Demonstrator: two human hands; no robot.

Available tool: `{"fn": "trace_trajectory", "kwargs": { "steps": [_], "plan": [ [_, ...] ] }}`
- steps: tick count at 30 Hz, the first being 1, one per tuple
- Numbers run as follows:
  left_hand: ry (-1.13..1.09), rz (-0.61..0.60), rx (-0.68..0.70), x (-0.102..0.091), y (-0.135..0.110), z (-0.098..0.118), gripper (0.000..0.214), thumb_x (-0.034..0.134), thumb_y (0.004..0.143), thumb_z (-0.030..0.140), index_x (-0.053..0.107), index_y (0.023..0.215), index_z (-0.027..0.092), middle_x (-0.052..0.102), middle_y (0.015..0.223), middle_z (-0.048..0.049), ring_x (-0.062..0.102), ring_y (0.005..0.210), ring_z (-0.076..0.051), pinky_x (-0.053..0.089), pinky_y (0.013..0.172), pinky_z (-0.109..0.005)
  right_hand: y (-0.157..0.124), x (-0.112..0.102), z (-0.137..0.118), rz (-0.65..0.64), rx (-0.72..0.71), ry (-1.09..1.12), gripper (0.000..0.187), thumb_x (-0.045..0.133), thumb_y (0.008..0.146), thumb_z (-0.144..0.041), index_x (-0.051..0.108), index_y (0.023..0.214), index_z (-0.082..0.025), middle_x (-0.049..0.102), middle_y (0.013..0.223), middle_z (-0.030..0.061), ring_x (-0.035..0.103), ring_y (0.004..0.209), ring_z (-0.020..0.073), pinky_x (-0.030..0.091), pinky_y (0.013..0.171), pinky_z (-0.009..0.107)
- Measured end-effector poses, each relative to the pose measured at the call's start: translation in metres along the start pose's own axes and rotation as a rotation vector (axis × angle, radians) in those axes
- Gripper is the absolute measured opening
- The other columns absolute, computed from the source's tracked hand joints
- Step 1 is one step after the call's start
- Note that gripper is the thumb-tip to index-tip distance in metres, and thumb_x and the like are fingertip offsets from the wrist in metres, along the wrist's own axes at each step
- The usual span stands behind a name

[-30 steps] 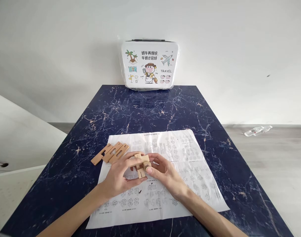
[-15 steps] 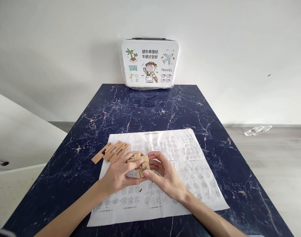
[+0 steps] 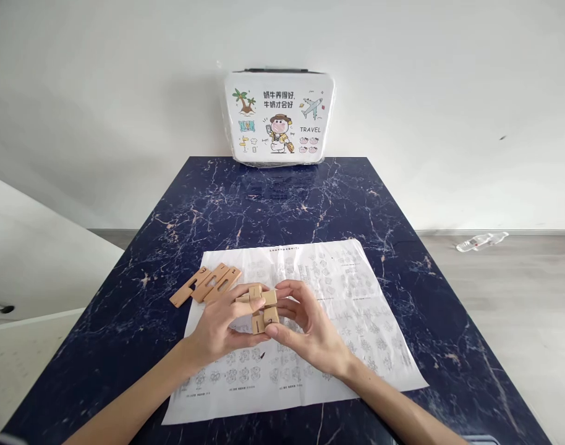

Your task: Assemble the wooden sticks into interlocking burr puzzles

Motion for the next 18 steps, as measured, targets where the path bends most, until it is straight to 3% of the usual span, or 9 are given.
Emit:
{"fn": "trace_trajectory", "kwargs": {
  "steps": [7, 18],
  "plan": [
    [0.138, -0.066, -0.002, 0.0017, -0.0038, -0.0026, 0.044, 0.066, 0.104, 0.057, 0.057, 0.129, 0.023, 0.072, 0.133, -0.0161, 0.082, 0.091, -0.022, 0.067, 0.069, -0.030, 0.0006, -0.0025, 0.0027, 0.046, 0.034, 0.009, 0.048, 0.082, 0.096, -0.043, 0.051, 0.131, -0.034, 0.063, 0.121, 0.0043, 0.071, 0.108, 0.0239, 0.060, 0.099, 0.047],
    [0.115, -0.110, -0.043, 0.0004, -0.0039, -0.0057, 0.037, 0.065, 0.105, 0.056, 0.064, 0.122, 0.023, 0.075, 0.127, -0.0126, 0.081, 0.085, -0.020, 0.065, 0.068, -0.030, -0.0033, -0.0048, 0.0003, 0.159, 0.066, -0.149, 0.054, 0.084, 0.091, -0.049, 0.051, 0.129, -0.031, 0.064, 0.124, 0.0074, 0.073, 0.111, 0.0278, 0.060, 0.102, 0.049]
  ]
}}
Point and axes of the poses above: each hand's wrist, its own y-axis towards the middle knuckle, its own x-axis out of the palm, z = x × y, the point moved 5 cm from there along y, towards the middle knuckle
